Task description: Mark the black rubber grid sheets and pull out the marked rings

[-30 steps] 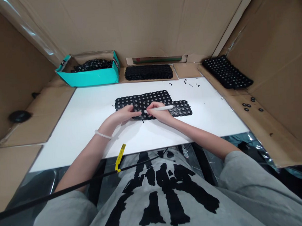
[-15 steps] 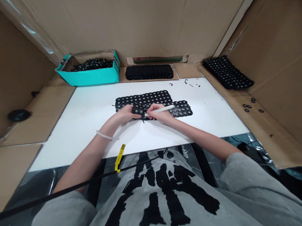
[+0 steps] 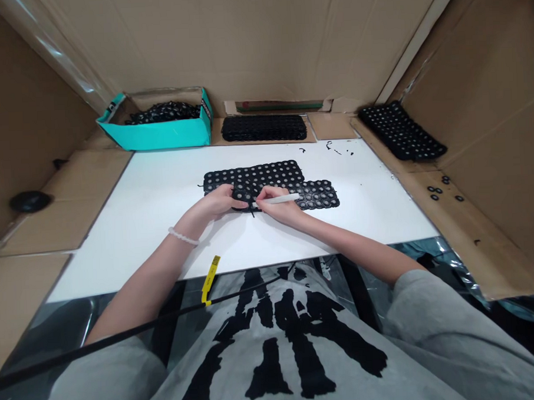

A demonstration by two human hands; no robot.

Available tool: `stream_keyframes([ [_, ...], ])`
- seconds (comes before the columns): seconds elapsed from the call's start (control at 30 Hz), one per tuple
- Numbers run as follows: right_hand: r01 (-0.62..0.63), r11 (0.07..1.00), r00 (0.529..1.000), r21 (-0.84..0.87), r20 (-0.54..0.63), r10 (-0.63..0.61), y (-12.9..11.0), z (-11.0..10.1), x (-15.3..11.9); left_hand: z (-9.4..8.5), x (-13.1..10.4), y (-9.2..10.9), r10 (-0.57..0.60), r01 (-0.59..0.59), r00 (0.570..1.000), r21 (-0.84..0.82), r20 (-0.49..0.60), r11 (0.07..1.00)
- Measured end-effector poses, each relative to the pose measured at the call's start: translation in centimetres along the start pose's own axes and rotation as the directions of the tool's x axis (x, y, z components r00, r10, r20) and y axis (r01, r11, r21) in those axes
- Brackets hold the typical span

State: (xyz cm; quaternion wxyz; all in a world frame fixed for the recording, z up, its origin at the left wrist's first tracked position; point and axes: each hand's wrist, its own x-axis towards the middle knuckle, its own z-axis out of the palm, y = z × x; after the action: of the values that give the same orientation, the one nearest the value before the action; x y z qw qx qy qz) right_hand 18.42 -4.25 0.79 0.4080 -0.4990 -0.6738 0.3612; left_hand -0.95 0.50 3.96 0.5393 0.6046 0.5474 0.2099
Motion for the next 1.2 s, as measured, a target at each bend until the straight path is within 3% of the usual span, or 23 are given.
stream_keyframes([
  [0.13,0.049,0.998,0.999,-0.047,-0.019,-0.05,-0.2,0.2,0.1,-0.4,-0.3,0.6,-0.007,0.007,0.999,0.006,0.037,1.0],
  [0.23,-0.016,0.998,0.999,0.069,0.028,0.014,0.1,-0.2,0.5,-0.8,-0.2,0.7,0.01,-0.013,0.999,0.067,0.038,0.998],
  [0.4,-0.233,0.923,0.971,0.306,0.018,0.239,0.4,-1.5,0.8,-0.8,0.4,0.0,0.035,-0.015,0.997,0.259,-0.072,0.966],
  [0.57,-0.23,0.911,0.971,0.342,0.024,0.236,0.1,-1.3,0.5,0.2,0.4,-0.3,0.17,-0.076,0.973,0.473,-0.159,0.878],
  [0.93,-0.192,0.895,0.978,0.402,0.0,0.21,-0.2,-0.8,0.7,1.0,-1.0,1.0,0.05,-0.026,0.987,0.159,-0.152,0.987],
  [1.2,-0.165,0.947,0.985,0.277,-0.006,0.173,-0.2,-0.4,0.3,0.3,0.2,-0.3,-0.025,0.05,0.989,0.176,-0.145,0.983],
])
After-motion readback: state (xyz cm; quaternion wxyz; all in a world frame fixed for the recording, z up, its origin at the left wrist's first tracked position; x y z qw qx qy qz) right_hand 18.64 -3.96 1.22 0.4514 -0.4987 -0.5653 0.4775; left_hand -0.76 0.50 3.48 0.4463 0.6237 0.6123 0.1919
